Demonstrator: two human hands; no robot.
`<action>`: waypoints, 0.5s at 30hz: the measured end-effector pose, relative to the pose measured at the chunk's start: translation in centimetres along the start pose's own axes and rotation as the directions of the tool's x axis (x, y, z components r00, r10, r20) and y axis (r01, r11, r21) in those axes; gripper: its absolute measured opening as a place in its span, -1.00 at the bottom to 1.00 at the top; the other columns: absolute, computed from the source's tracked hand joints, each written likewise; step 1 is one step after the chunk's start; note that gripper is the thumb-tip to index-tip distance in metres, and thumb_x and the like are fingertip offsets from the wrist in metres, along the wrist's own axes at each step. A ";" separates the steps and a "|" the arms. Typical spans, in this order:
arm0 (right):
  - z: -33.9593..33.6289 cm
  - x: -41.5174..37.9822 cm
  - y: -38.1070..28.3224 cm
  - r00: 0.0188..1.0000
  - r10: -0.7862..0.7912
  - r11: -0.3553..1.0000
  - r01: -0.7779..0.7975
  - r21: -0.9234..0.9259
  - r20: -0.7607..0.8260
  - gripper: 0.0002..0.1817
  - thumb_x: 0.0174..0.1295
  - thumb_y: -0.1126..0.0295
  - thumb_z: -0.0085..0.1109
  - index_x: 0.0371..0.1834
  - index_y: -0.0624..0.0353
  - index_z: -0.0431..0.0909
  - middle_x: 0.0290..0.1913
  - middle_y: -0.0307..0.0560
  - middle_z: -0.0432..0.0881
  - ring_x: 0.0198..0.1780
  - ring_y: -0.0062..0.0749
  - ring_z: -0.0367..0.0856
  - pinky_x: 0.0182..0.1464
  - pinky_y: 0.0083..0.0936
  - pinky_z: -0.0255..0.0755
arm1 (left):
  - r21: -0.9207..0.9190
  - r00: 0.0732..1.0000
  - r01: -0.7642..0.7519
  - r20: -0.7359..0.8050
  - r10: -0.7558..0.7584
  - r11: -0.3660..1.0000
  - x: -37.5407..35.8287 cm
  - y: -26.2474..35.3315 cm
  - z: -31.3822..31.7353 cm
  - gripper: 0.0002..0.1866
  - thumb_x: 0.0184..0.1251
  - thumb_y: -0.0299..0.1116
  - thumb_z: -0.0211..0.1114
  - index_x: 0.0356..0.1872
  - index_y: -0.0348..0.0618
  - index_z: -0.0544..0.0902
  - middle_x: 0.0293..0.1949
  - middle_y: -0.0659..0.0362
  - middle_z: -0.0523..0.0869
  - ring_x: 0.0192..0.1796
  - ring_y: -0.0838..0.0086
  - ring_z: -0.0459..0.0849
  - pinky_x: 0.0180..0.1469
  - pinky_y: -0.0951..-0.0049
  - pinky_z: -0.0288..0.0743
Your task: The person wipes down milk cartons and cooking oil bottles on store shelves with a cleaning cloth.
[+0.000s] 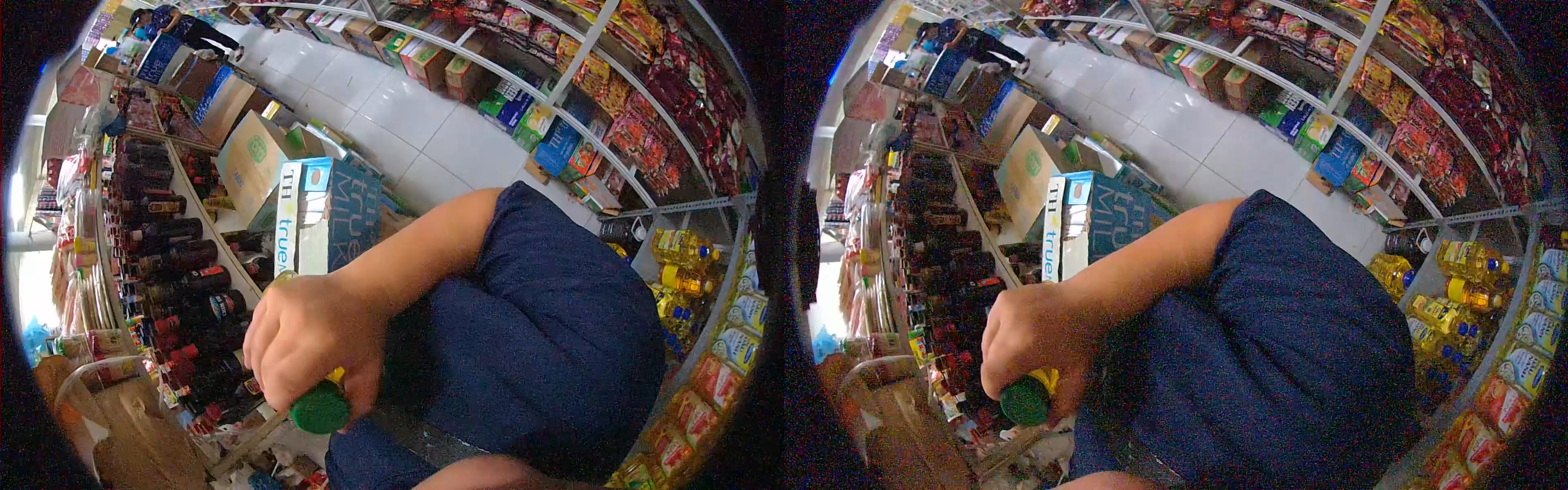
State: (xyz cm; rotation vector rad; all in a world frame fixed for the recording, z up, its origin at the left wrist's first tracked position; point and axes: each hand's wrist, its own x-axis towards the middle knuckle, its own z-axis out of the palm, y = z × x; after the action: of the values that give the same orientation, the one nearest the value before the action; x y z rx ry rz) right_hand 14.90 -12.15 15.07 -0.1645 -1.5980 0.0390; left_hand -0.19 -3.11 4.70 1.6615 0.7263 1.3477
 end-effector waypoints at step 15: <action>-6.3 -1.1 0.6 0.949 0.284 0.959 -0.279 0.054 -0.134 -0.50 -0.17 0.10 0.40 -0.23 0.15 0.47 -0.29 -0.09 0.60 -0.26 -0.08 0.60 -0.12 -0.28 0.49 | 0.299 0.994 0.076 -0.102 -0.047 0.951 1.0 -0.6 1.4 -0.76 0.30 -0.26 0.12 -0.15 -0.19 0.42 -0.10 0.13 0.50 0.01 0.37 0.44 0.15 0.37 0.27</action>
State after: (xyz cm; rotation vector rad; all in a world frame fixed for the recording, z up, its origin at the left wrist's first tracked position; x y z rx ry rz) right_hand 21.27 -12.19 14.11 -0.3608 -1.4218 0.2716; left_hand 1.50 -2.36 4.57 1.8038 1.0768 1.3276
